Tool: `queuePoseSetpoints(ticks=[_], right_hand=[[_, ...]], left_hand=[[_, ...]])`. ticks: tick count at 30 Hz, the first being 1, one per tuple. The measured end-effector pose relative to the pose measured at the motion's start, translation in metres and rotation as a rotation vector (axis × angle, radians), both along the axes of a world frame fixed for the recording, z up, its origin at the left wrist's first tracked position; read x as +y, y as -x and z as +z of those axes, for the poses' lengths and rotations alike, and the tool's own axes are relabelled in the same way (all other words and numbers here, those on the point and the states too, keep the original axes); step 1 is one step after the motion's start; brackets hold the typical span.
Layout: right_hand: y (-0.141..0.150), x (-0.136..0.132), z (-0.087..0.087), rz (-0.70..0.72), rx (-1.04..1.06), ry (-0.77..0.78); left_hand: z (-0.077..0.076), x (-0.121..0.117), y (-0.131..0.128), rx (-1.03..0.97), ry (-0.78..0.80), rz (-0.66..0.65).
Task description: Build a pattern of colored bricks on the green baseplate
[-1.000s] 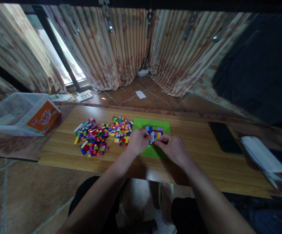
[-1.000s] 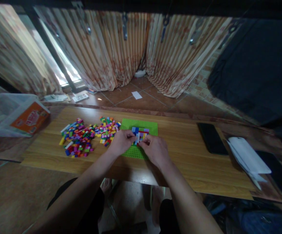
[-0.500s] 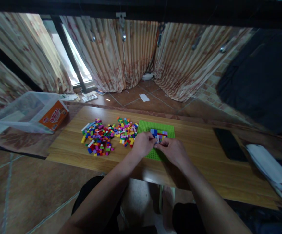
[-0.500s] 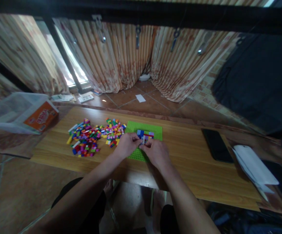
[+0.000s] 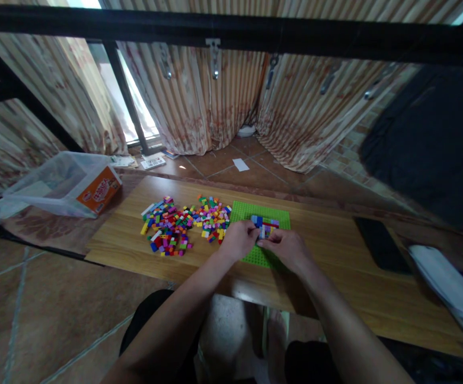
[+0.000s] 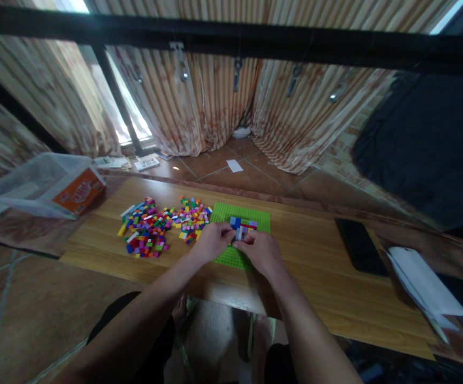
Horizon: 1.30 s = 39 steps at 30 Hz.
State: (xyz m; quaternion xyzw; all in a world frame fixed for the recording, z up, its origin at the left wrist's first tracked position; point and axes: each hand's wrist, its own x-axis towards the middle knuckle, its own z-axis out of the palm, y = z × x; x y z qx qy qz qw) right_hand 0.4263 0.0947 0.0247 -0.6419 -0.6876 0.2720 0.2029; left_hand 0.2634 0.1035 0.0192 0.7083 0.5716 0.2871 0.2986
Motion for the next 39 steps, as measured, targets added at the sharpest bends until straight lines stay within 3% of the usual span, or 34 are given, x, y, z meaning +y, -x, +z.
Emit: queuePoseSetpoints(ticks=[4, 10, 16, 21, 30, 39], right_hand=[[-0.015, -0.002, 0.009, 0.007, 0.035, 0.027], [-0.030, 0.002, 0.014, -0.102, -0.002, -0.140], [-0.028, 0.006, -0.001, 0.158, -0.070, -0.198], [-0.027, 0.007, -0.015, 0.227, -0.076, -0.184], [-0.021, 0.011, -0.018, 0.248, -0.085, -0.150], [-0.030, 0.008, -0.006, 0.280, -0.033, -0.114]], left_hand=[[0.012, 0.006, 0.018, 0.008, -0.049, 0.028], [0.020, 0.021, 0.045, 0.121, -0.083, 0.126], [0.013, 0.027, 0.047, 0.463, -0.171, 0.248], [0.006, 0.035, 0.051, 0.601, -0.274, 0.177], [-0.008, 0.049, 0.057, 0.608, -0.243, 0.162], [0.006, 0.043, 0.059, 0.608, -0.139, 0.145]])
